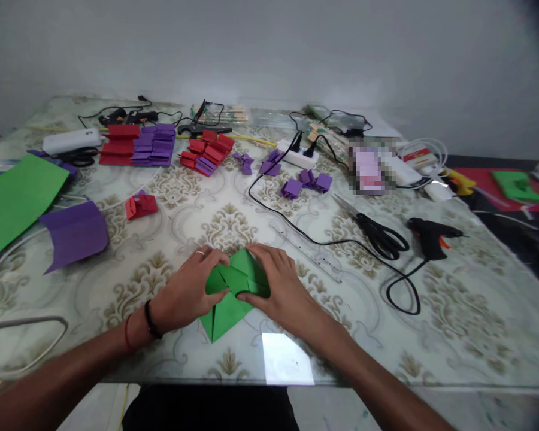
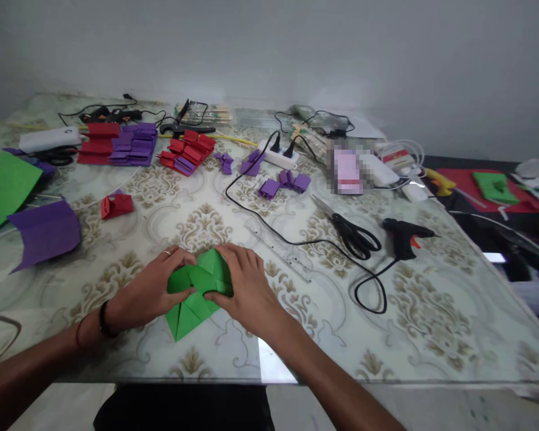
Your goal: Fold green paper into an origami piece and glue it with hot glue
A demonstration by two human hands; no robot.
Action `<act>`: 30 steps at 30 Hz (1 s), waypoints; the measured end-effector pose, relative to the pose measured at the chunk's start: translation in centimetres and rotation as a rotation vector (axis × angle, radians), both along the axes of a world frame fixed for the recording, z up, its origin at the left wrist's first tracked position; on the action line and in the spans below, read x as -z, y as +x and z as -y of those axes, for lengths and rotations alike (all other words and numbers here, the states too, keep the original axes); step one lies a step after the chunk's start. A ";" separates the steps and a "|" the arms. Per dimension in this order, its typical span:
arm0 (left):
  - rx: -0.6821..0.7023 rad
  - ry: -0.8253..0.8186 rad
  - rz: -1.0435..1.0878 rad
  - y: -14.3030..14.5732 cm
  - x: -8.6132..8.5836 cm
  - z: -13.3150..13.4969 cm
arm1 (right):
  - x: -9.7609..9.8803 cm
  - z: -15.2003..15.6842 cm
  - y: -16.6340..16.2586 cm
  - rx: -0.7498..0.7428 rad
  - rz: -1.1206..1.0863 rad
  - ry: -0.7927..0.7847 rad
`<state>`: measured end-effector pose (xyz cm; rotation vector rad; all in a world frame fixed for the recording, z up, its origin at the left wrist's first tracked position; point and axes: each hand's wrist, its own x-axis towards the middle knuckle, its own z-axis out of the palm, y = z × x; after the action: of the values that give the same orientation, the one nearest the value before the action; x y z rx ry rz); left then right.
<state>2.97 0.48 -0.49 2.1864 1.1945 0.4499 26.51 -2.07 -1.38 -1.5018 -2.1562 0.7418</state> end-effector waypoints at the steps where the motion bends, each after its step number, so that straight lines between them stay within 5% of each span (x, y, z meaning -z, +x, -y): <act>1: 0.014 -0.009 0.028 -0.1 -0.1 0.0 | -0.3 -0.1 0.2 0.013 -0.079 -0.052; 8: 0.060 -0.068 0.211 -0.2 -1.4 0.3 | -1.8 -2.3 0.4 0.052 -0.649 -0.499; 13: 0.048 -0.490 0.480 -1.3 -3.1 0.0 | -1.7 -3.0 -0.4 0.059 -0.628 -0.608; 18: -0.113 -0.537 0.404 -1.5 -3.2 -0.6 | -2.3 -2.3 -0.9 0.029 -0.658 -0.568; 30: -0.023 -0.542 0.198 -0.9 -2.5 -0.2 | -2.2 -1.7 -1.5 -0.007 -0.666 -0.527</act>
<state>2.07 0.72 2.03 1.6283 1.0808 0.2987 24.98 -0.35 0.84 -1.2082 -1.5213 1.6331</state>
